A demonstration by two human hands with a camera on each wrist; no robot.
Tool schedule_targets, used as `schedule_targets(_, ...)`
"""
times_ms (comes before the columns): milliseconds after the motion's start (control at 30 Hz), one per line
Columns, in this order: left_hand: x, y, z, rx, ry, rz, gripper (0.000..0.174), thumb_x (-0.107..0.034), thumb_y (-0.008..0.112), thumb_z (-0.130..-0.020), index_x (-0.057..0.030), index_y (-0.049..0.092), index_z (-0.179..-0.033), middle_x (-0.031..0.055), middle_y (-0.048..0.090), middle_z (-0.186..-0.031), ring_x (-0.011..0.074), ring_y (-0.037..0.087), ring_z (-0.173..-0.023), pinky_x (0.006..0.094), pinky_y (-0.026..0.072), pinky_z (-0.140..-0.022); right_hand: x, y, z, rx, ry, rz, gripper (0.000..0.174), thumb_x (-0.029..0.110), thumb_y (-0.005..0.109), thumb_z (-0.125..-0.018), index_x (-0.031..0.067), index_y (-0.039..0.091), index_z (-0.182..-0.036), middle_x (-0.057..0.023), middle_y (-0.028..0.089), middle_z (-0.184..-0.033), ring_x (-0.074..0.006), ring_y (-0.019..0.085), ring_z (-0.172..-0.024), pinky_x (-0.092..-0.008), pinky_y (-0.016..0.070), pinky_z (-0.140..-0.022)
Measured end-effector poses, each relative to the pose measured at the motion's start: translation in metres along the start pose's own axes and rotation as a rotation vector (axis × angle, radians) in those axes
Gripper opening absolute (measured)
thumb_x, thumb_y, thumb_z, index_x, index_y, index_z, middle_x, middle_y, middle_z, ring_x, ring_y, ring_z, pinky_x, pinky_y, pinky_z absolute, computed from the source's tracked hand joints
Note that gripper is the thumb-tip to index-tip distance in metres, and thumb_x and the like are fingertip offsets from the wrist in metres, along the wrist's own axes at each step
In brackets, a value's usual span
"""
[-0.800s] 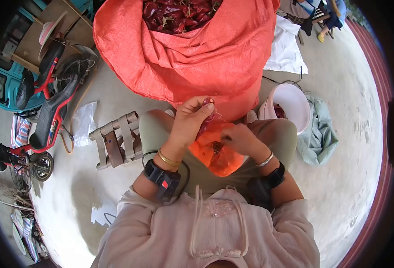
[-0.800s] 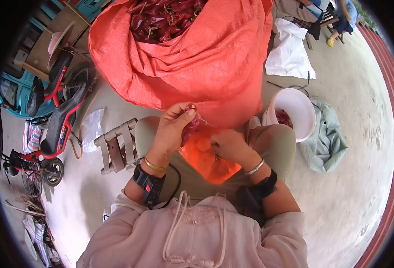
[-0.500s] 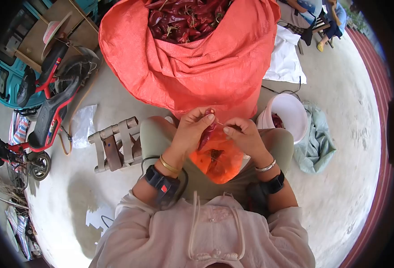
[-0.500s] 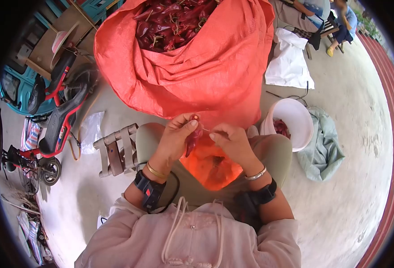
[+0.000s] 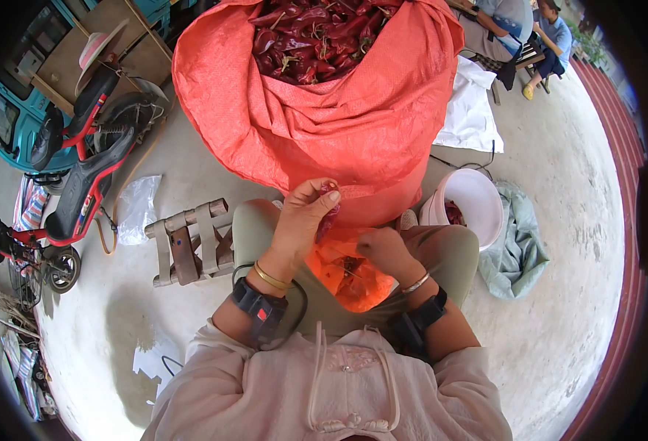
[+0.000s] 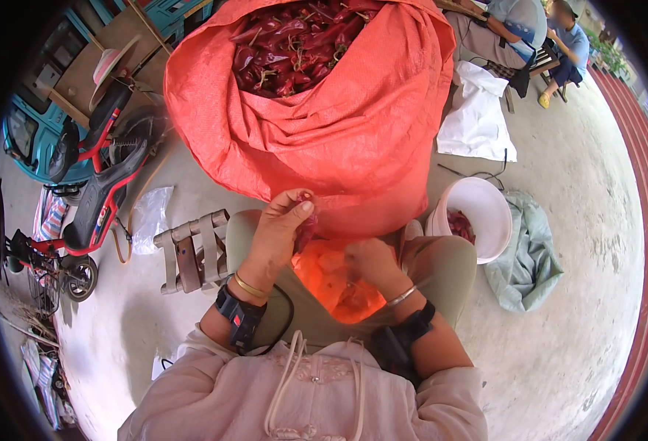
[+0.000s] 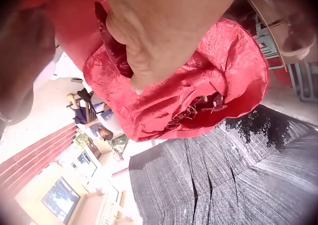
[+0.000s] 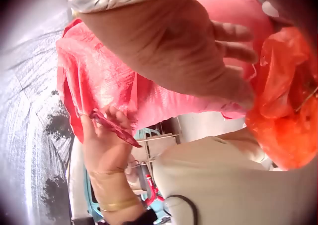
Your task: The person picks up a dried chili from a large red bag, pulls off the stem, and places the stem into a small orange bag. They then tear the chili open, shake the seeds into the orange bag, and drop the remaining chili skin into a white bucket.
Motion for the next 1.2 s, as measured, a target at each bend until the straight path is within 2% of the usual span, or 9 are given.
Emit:
schedule_targets(200,-0.005,-0.003,0.003,-0.003,-0.042,0.048,0.013,-0.011,0.060,-0.081,-0.0061,0.060,-0.094,0.0006,0.057,-0.072,0.0069,0.051,-0.059,0.0188,0.0406,-0.045,0.007,0.028,-0.001,0.451,0.104,0.185,0.024,0.026,0.058,-0.073,0.0093,0.061,-0.090,-0.0109,0.055,-0.100,-0.0304,0.054,-0.087,-0.0362,0.0454,-0.072)
schedule_targets(400,-0.003,0.001,0.004,-0.012,-0.027,0.055,0.014,-0.010,0.059,-0.081,-0.0051,0.060,-0.095,-0.0002,0.057,-0.071,0.0063,0.050,-0.056,0.0186,0.0406,-0.047,0.027,-0.062,-0.008,-0.298,0.089,-0.127,0.034,0.029,0.062,-0.074,-0.0016,0.060,-0.090,-0.0122,0.060,-0.079,-0.0245,0.060,-0.073,-0.0327,0.0472,-0.067)
schedule_targets(500,0.000,0.010,0.007,-0.014,0.009,0.024,0.015,-0.006,0.062,-0.079,-0.0043,0.060,-0.094,-0.0019,0.057,-0.079,0.0036,0.051,-0.067,0.0168,0.0435,-0.060,0.025,-0.048,-0.008,-0.252,0.232,-1.038,0.027,0.023,0.060,-0.077,-0.0029,0.060,-0.086,-0.0084,0.061,-0.070,-0.0136,0.059,-0.067,-0.0255,0.0460,-0.061)
schedule_targets(600,0.008,0.028,0.006,0.104,0.080,-0.037,0.023,-0.001,0.060,-0.079,-0.0043,0.056,-0.101,-0.0008,0.056,-0.087,0.0045,0.052,-0.075,0.0179,0.0437,-0.066,0.031,-0.046,-0.010,-0.131,0.269,-0.958,0.022,0.017,0.056,-0.081,-0.0024,0.060,-0.090,-0.0062,0.061,-0.070,-0.0058,0.053,-0.064,-0.0205,0.0428,-0.055)
schedule_targets(700,-0.006,0.043,0.008,0.166,0.193,-0.217,0.034,0.000,0.059,-0.080,-0.0043,0.050,-0.112,-0.0003,0.055,-0.095,0.0045,0.050,-0.085,0.0184,0.0429,-0.073,0.020,-0.066,-0.001,-0.325,0.437,-1.300,0.017,0.016,0.055,-0.082,0.0008,0.061,-0.082,-0.0054,0.060,-0.063,-0.0058,0.051,-0.053,-0.0201,0.0397,-0.048)
schedule_targets(833,-0.066,0.044,0.000,0.020,0.457,-0.435,0.026,-0.006,0.063,-0.077,-0.0018,0.056,-0.102,0.0015,0.058,-0.082,0.0060,0.051,-0.071,0.0201,0.0435,-0.063,-0.052,-0.098,0.034,-0.760,0.531,-1.576,0.018,0.021,0.059,-0.082,0.0080,0.054,-0.071,-0.0048,0.059,-0.066,-0.0097,0.050,-0.050,-0.0199,0.0370,-0.045)
schedule_targets(967,-0.133,0.041,-0.020,-0.136,0.775,-0.850,0.021,-0.007,0.064,-0.074,-0.0027,0.059,-0.095,0.0072,0.060,-0.080,0.0131,0.056,-0.067,0.0240,0.0447,-0.060,-0.138,-0.107,0.076,-1.164,0.660,-1.742,0.021,0.030,0.055,-0.085,0.0084,0.054,-0.083,-0.0034,0.059,-0.071,-0.0106,0.052,-0.058,-0.0204,0.0376,-0.047)
schedule_targets(1100,-0.171,0.043,-0.052,-0.345,1.025,-1.247,0.017,-0.013,0.062,-0.074,-0.0044,0.061,-0.089,0.0119,0.060,-0.080,0.0262,0.059,-0.068,0.0330,0.0470,-0.059,-0.125,-0.096,0.061,-0.990,0.728,-1.772,0.027,0.030,0.053,-0.086,0.0064,0.052,-0.097,-0.0027,0.058,-0.073,-0.0106,0.051,-0.058,-0.0207,0.0379,-0.047)
schedule_targets(1200,-0.178,0.043,-0.075,-0.519,0.971,-1.510,0.016,-0.019,0.061,-0.074,-0.0063,0.062,-0.084,0.0123,0.060,-0.079,0.0308,0.058,-0.072,0.0389,0.0468,-0.061,-0.100,-0.082,0.039,-0.846,0.678,-1.762,0.020,0.023,0.054,-0.085,0.0075,0.054,-0.097,-0.0022,0.057,-0.070,-0.0107,0.051,-0.056,-0.0220,0.0385,-0.044)
Point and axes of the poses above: each hand's wrist, its own z-axis away from the middle knuckle, its own y-axis out of the palm, x = y × z, the point moved 7 cm from there along -z, towards the middle knuckle
